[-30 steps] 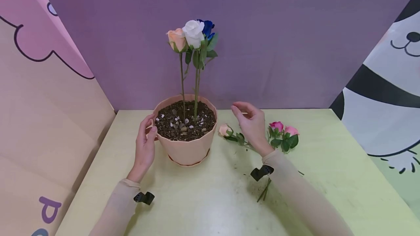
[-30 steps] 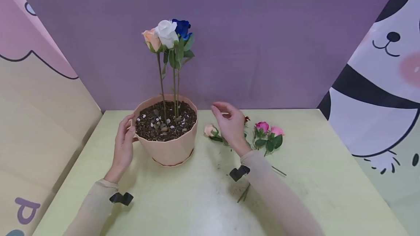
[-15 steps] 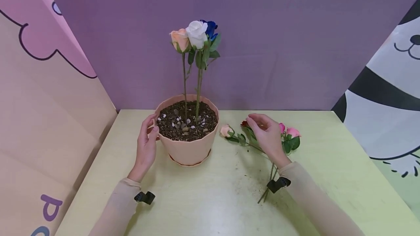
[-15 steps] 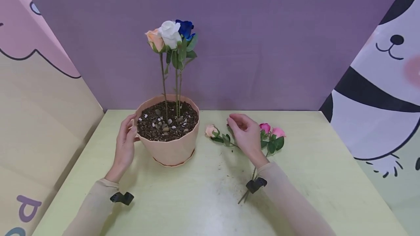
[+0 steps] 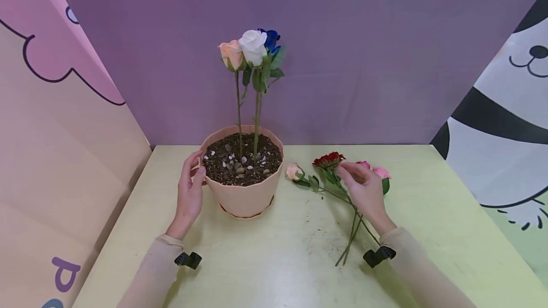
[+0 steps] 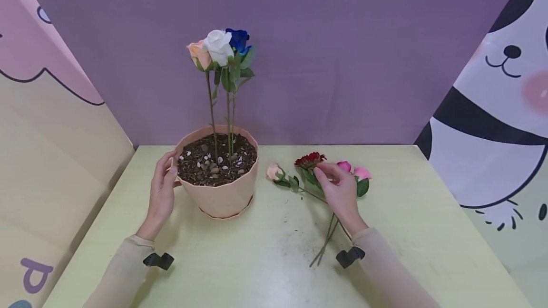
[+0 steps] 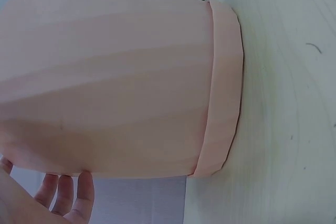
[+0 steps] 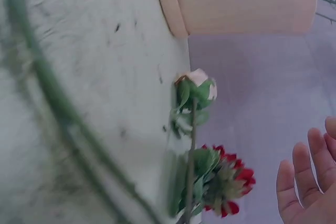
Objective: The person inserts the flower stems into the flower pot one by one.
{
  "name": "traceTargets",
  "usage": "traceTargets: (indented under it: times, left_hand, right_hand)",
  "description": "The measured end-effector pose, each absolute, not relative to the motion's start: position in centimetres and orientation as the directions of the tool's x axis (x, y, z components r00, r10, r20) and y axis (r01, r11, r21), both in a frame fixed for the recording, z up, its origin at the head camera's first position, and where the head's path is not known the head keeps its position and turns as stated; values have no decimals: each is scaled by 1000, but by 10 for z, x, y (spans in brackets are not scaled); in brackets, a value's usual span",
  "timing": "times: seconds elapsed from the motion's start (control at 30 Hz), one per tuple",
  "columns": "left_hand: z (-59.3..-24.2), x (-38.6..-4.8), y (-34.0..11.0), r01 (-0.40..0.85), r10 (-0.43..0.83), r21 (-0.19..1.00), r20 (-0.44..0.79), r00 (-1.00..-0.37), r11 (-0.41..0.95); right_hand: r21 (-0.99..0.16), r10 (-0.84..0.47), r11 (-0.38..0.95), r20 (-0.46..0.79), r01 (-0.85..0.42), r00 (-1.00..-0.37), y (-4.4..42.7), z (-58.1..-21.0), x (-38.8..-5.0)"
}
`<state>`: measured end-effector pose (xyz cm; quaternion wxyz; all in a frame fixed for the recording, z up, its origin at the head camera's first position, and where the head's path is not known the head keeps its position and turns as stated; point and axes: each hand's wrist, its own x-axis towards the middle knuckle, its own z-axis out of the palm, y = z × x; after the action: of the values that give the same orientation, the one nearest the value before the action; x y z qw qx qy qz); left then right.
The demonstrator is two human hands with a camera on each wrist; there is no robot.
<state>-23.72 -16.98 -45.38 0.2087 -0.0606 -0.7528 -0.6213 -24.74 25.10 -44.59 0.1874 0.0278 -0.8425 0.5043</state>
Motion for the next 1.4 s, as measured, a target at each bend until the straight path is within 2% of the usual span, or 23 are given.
traceTargets:
  times: [0.3, 0.7, 1.03, 1.4]
  left_hand:
    - [-456, -238, -171, 355, -167, 910, 393, -904, 216]
    - [-451, -239, -172, 361, -172, 906, 401, -900, 221]
    - [-452, -236, -171, 336, -163, 914, 375, -912, 227]
    - [-451, -238, -170, 341, -164, 913, 380, -910, 224]
  right_hand:
    - [-860, 163, 483, 275, -167, -948, 275, -462, -234]
    - [-900, 284, 431, 207, -68, -936, 318, -466, -230]
    - [-849, 197, 520, 10, 95, -980, 334, -477, -228]
    - [-805, 219, 569, -46, 166, -975, 345, -483, -229]
